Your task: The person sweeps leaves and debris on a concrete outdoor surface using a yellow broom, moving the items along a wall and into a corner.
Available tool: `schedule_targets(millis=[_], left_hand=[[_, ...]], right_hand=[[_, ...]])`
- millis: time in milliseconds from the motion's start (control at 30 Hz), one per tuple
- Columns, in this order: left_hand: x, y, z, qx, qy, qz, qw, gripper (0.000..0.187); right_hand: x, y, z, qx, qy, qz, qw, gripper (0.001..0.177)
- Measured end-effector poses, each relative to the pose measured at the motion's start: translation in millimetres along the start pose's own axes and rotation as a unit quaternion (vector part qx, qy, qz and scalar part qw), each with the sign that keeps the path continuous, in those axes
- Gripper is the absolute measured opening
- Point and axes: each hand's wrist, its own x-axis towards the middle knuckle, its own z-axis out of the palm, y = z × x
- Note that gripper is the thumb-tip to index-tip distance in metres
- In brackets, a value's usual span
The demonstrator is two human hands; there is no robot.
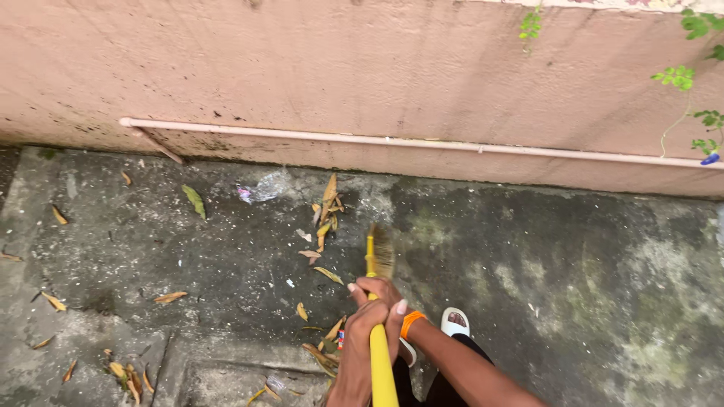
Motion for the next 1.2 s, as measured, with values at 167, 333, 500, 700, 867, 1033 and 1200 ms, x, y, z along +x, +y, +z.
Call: schedule_targets(millis=[167,333,500,700,867,1033,1200], left_hand=[[-5,-6,-23,0.013,0.074,0.028,0.997,0.034],[-7,-14,-47,-0.035,0.128,-0.043,0.990,0.036],[-2,-17,-54,-0.114,0.119,-0.082,0.983,0.040],[10,-28,-18,-0.158,0.055,-0.128,0.978,0.035],[12,-38,40,-0.139,-0.001,-0.088,0.986,0.036],[17,-20,67,-0.118,0.011,-0.019,0.993,0.036],[38,-2,51,-0.053,0.038,0.014,0.998,0.031]], right_hand=[[24,-38,14,0.010,-0.066,-0.019,0.998,0.041],[40,-58,16,0.033,-0.085,-0.033,0.995,0.041],[39,-48,7,-0.013,-0.072,-0.021,0.997,0.039],[12,-10,-40,-0.079,-0.036,0.019,0.996,0.041],[-15,29,-73,-0.119,0.011,0.031,0.992,0.039],[-16,43,-74,-0.044,0.017,0.099,0.994,0.042],[20,32,-48,0.048,-0.024,0.081,0.995,0.042]])
